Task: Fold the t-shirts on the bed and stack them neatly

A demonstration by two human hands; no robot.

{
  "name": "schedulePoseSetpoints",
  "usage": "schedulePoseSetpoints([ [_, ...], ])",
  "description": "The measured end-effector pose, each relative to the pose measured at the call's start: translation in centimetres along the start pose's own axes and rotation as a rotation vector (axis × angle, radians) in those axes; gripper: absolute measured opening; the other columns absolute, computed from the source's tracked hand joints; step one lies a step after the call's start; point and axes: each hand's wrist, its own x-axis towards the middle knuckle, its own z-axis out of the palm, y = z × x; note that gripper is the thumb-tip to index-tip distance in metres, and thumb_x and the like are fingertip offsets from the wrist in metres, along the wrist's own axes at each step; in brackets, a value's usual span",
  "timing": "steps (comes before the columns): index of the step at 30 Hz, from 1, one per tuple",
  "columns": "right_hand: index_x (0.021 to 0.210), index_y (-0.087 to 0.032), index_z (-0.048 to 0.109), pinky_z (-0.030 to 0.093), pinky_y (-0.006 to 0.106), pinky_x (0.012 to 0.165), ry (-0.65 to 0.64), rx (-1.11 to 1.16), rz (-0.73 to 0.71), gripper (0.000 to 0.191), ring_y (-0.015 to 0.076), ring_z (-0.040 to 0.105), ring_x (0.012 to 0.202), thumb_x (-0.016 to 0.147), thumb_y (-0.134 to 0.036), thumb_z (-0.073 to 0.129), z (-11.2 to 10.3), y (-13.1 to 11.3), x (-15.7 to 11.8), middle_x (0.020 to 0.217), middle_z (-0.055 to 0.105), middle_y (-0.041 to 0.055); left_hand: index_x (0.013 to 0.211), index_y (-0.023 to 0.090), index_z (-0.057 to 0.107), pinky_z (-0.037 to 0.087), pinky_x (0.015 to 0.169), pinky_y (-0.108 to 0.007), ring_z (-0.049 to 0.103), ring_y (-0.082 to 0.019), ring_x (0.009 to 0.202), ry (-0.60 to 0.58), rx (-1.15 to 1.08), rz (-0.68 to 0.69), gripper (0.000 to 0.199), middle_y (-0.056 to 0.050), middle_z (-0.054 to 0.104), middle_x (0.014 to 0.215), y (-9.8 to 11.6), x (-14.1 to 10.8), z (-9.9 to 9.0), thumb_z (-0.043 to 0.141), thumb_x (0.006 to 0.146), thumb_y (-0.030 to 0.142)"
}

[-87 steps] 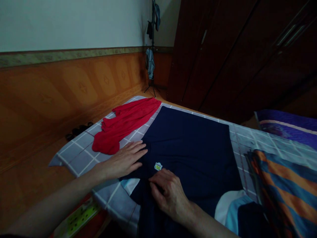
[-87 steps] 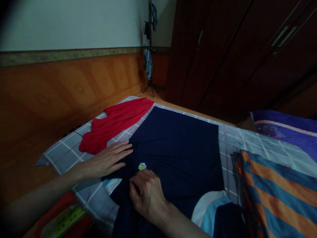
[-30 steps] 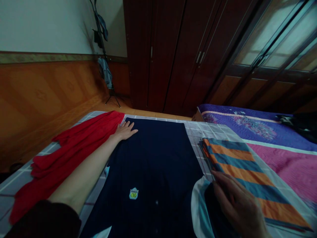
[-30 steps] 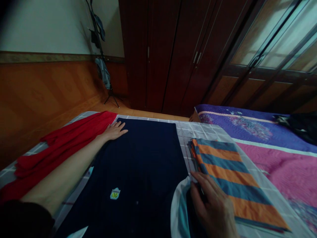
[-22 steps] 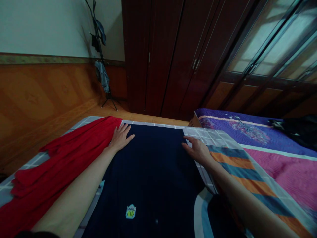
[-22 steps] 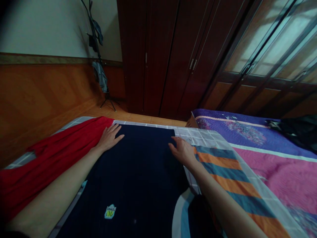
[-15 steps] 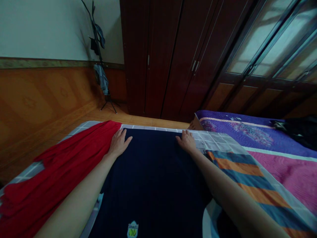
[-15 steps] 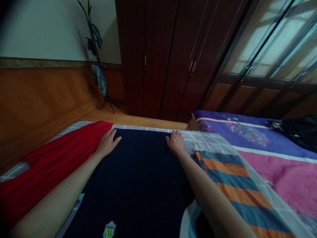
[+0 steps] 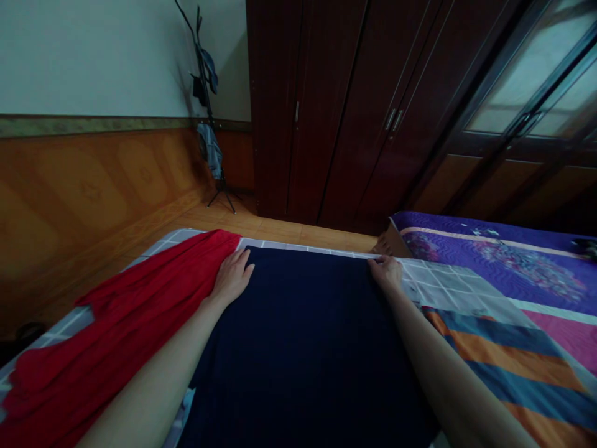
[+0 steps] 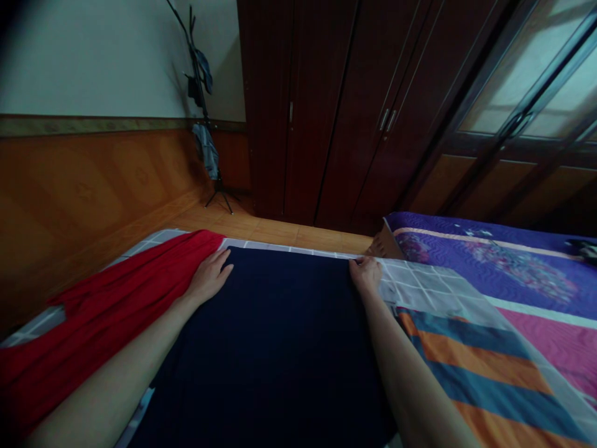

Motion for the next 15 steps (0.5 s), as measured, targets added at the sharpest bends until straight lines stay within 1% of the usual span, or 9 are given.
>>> schedulePoseSetpoints([
  [2, 0.093, -0.012, 0.071, 0.040, 0.036, 0.084, 0.010, 0.000, -0.013, 0.036, 0.0288, 0.058, 0.095, 0.085, -0.037, 0.048, 0.3, 0.2, 0.1, 0.093, 0.068, 0.0160, 0.135, 0.004, 0.043, 0.029, 0.109, -0.044, 0.036, -0.028, 0.132, -0.009, 0.005, -0.004, 0.054, -0.019, 0.041, 0.142, 0.2, -0.1, -0.1, 0.034, 0.094, 0.038],
  [3, 0.092, -0.012, 0.072, 0.039, 0.036, 0.085, 0.015, 0.001, -0.023, 0.036, 0.0289, 0.058, 0.096, 0.085, -0.038, 0.048, 0.4, 0.2, 0.2, 0.094, 0.068, 0.0159, 0.136, 0.006, 0.042, 0.028, 0.109, -0.046, 0.035, -0.028, 0.133, -0.009, 0.004, 0.005, 0.055, -0.018, 0.040, 0.143, 0.3, -0.1, -0.2, 0.034, 0.094, 0.039],
  [6, 0.091, -0.013, 0.072, 0.039, 0.036, 0.087, 0.028, 0.005, -0.049, 0.036, 0.0285, 0.057, 0.098, 0.085, -0.040, 0.048, 0.8, 0.3, 0.1, 0.097, 0.067, 0.0153, 0.137, 0.013, 0.043, 0.025, 0.111, -0.046, 0.032, -0.028, 0.135, -0.009, -0.035, 0.036, 0.053, -0.013, 0.039, 0.145, 0.5, -0.1, -0.4, 0.038, 0.093, 0.042],
  [8, 0.091, -0.014, 0.071, 0.038, 0.035, 0.089, 0.034, 0.009, -0.065, 0.035, 0.0273, 0.057, 0.099, 0.084, -0.040, 0.049, 0.9, 0.4, 0.1, 0.098, 0.067, 0.0143, 0.133, 0.014, 0.049, 0.028, 0.110, -0.044, 0.038, -0.027, 0.131, -0.008, -0.068, 0.018, 0.049, -0.013, 0.044, 0.141, 0.4, 0.2, -0.4, 0.039, 0.092, 0.040],
  [11, 0.089, -0.014, 0.071, 0.037, 0.034, 0.090, 0.045, 0.017, -0.079, 0.034, 0.0265, 0.057, 0.098, 0.083, -0.040, 0.051, 1.1, 0.4, 0.1, 0.098, 0.067, 0.0133, 0.127, 0.013, 0.056, 0.035, 0.106, -0.041, 0.045, -0.026, 0.125, 0.011, -0.082, -0.054, 0.045, -0.014, 0.051, 0.134, -0.1, 0.6, -0.2, 0.038, 0.093, 0.037],
  [15, 0.089, -0.014, 0.071, 0.037, 0.034, 0.091, 0.062, 0.030, -0.083, 0.032, 0.0264, 0.058, 0.099, 0.081, -0.039, 0.052, 1.3, 0.5, 0.1, 0.101, 0.067, 0.0130, 0.118, 0.020, 0.064, 0.035, 0.105, -0.042, 0.047, -0.027, 0.123, -0.001, -0.095, -0.087, 0.038, -0.010, 0.053, 0.132, -0.4, 0.9, 0.1, 0.044, 0.090, 0.036],
])
